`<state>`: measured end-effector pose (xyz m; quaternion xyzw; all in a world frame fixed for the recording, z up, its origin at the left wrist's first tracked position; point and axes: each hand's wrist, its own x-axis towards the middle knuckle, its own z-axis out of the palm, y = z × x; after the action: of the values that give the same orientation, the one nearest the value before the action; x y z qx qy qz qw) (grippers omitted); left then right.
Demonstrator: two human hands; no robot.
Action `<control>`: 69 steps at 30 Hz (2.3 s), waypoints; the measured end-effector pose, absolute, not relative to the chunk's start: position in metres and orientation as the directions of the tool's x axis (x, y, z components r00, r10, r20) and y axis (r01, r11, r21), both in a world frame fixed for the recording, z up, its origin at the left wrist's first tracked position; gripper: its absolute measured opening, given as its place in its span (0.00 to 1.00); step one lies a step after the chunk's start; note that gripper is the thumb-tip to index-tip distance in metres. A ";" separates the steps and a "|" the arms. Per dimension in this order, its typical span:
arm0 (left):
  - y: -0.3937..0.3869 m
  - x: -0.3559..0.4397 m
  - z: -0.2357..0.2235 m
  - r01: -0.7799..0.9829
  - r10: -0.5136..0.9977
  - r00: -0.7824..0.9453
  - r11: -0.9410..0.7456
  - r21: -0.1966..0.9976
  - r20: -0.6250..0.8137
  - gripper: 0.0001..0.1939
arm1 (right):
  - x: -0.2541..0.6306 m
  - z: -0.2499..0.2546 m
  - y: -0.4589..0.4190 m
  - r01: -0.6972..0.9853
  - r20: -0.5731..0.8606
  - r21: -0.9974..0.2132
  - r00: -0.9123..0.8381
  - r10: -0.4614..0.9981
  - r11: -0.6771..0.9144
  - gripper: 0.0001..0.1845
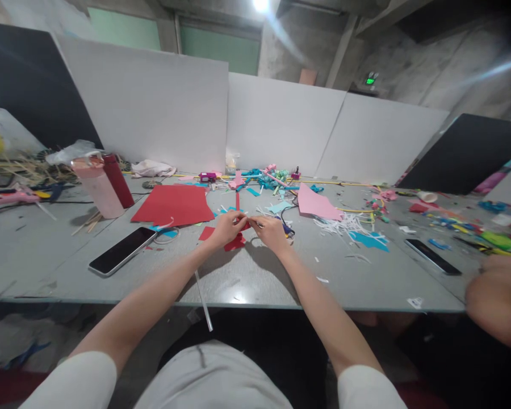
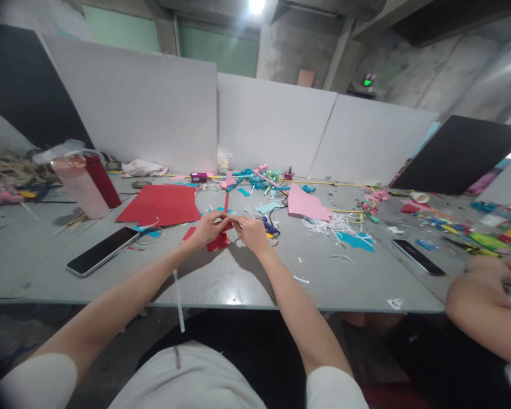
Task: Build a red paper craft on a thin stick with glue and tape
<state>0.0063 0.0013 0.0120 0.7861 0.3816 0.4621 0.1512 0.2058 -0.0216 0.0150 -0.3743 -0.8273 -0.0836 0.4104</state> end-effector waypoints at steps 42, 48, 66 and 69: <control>0.027 -0.013 -0.006 0.369 0.888 -0.070 -0.399 0.839 0.454 0.19 | 0.199 0.038 -0.042 0.595 0.770 -0.326 -0.283 0.571 0.735 0.22; 0.029 -0.013 -0.007 0.380 0.888 -0.076 -0.394 0.837 0.453 0.19 | 0.199 0.042 -0.045 0.650 0.721 -0.284 -0.340 0.604 0.705 0.31; 0.021 -0.011 0.000 0.365 0.886 -0.059 -0.409 0.836 0.459 0.18 | 0.197 0.032 -0.037 0.631 0.726 -0.265 -0.367 0.581 0.729 0.27; 0.020 -0.010 0.002 0.346 0.888 -0.065 -0.408 0.845 0.456 0.17 | 0.197 0.031 -0.037 0.635 0.686 -0.315 -0.361 0.631 0.706 0.29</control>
<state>-0.0099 0.0204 0.0016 0.6374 0.4841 0.5459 0.2480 0.1965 -0.0374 0.0308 -0.3837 -0.8250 -0.0023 0.4149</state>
